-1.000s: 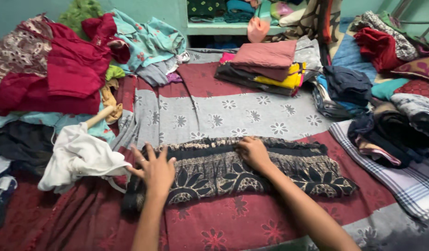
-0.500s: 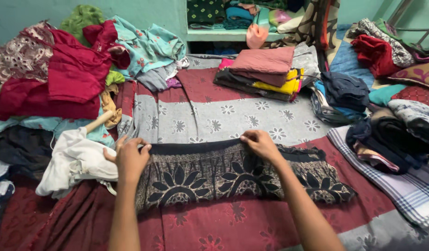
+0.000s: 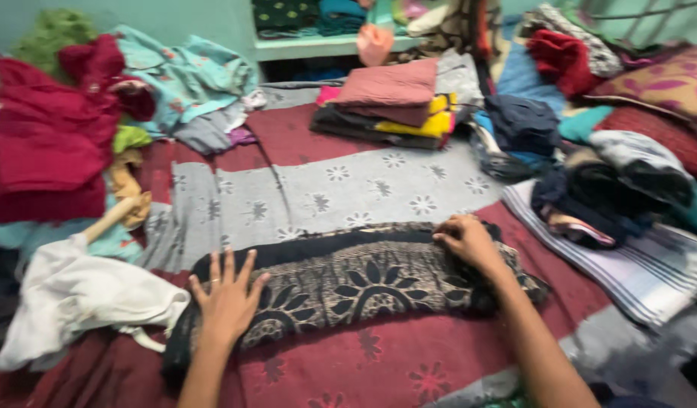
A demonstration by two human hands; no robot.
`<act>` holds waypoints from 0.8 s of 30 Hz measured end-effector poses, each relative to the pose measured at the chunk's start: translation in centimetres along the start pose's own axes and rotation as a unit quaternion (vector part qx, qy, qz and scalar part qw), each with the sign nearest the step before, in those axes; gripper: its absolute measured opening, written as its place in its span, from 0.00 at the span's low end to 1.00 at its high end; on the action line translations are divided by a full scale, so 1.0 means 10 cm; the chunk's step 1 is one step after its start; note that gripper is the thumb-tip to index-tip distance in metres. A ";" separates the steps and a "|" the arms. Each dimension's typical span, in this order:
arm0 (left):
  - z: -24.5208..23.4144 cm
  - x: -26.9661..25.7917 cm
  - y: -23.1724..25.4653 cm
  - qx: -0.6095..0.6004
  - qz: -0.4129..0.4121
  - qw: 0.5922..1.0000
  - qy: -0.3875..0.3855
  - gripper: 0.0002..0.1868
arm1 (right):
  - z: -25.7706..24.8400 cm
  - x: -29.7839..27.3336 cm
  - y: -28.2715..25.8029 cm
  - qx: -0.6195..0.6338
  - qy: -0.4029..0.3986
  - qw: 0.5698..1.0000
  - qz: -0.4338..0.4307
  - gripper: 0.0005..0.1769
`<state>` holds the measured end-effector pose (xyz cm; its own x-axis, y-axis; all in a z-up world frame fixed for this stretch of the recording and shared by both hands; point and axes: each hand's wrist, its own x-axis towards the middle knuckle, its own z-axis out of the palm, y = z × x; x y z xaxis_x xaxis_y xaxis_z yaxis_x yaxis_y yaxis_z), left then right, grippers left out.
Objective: The person folds a patterned scarf and a dark blue shirt on a bed. They smooth and align each item, fold them into compact rectangles, and place them on a growing stack of folded clothes.
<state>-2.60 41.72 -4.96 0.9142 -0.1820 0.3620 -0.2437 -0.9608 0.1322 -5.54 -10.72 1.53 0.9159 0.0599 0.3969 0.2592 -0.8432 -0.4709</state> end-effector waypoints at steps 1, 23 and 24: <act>0.06 0.00 -0.01 0.012 -0.004 1.000 -0.008 0.38 | -0.13 -0.09 0.14 -0.029 0.006 0.999 -0.039 0.08; 0.07 -0.01 0.27 0.168 -0.041 0.985 0.006 0.37 | -0.10 0.19 0.25 -0.220 0.133 0.966 -0.009 0.19; 0.08 -0.05 0.40 0.123 -0.027 0.992 0.008 0.35 | 0.03 0.25 -0.02 -0.175 0.178 0.965 -0.075 0.25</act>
<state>-3.81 37.80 -5.37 0.9181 -0.1276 0.3753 -0.1062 -0.9913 -0.0772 -3.23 -10.23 2.35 0.6973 0.0601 0.7142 0.2034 -0.9721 -0.1167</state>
